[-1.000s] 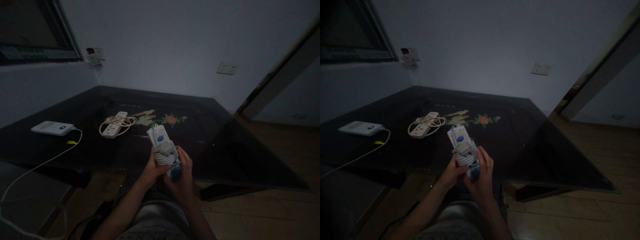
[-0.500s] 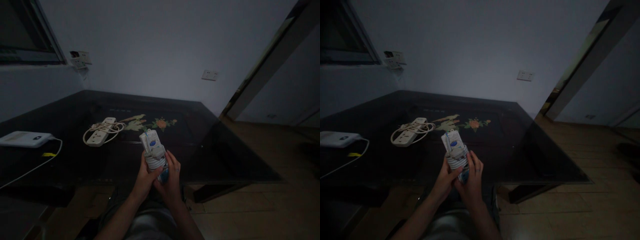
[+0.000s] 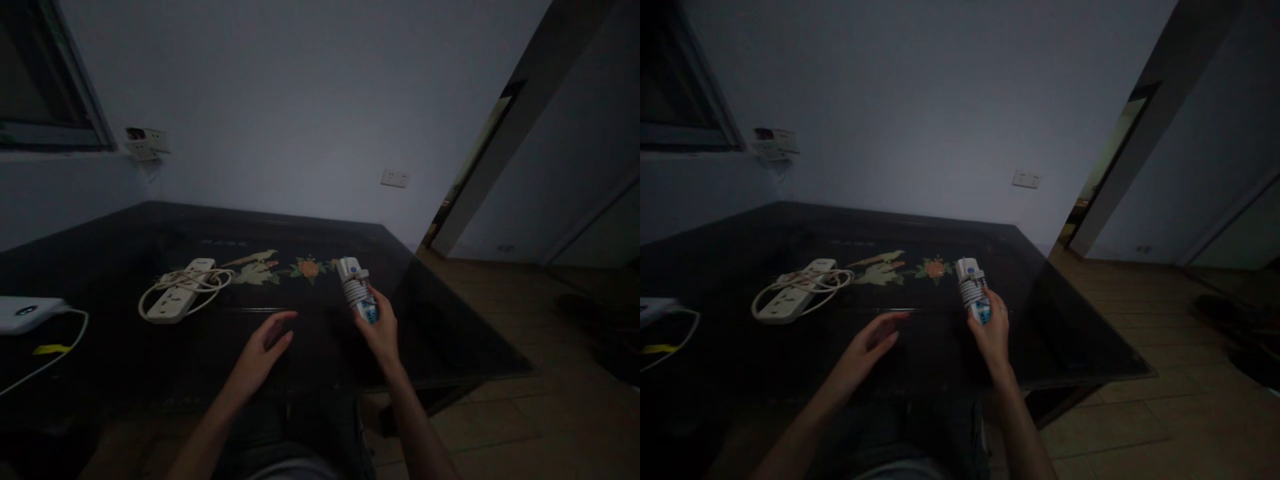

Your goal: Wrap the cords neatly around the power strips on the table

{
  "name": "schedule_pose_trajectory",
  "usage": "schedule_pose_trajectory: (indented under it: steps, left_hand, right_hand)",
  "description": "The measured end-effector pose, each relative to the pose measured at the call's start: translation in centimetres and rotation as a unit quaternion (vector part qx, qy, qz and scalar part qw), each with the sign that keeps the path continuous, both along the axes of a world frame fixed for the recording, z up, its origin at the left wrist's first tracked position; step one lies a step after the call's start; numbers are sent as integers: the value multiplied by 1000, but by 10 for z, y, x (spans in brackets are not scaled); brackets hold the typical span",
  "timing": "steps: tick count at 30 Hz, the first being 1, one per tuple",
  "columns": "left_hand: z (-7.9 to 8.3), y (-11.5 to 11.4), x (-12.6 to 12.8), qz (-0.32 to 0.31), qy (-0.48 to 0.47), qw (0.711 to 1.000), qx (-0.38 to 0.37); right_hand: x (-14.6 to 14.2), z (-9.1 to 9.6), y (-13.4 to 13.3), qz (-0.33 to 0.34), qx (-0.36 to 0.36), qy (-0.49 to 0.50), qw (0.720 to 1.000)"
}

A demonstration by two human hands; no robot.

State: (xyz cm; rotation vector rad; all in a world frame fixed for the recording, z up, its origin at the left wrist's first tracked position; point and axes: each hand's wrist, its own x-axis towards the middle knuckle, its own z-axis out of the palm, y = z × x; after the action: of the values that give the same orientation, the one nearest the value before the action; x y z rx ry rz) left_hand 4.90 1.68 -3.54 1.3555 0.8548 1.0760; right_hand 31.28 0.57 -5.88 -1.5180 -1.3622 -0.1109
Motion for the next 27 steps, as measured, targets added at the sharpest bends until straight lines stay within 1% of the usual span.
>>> schedule_pose_trajectory:
  steps: [3,5,7,9,14,19,23,27]
  left_hand:
    - [-7,0,-7,10,29,1000,-2]
    - [-12,-2,-8,7,42,999,1]
    - [-15,-3,-8,-1,57,998,9]
    - [-17,-4,-7,-8,74,997,20]
    - [-18,-5,-6,-16,106,993,43]
    - [-21,-7,-6,-22,105,993,42]
    - [-22,-8,-4,-22,126,990,57]
    - [-24,-7,-4,-26,161,983,83]
  right_hand:
    - [43,-3,20,-38,-52,-52,997]
    - [64,-7,30,-57,-93,-82,991]
    - [79,-12,37,-76,-128,-98,984]
    - [86,-17,43,-89,-151,-104,979]
    - [84,-23,50,-100,-167,-106,975]
    - [75,-15,47,-129,-205,-109,964]
    - [69,-9,40,-140,-245,-116,952]
    - [69,-10,36,-146,-245,-109,952]
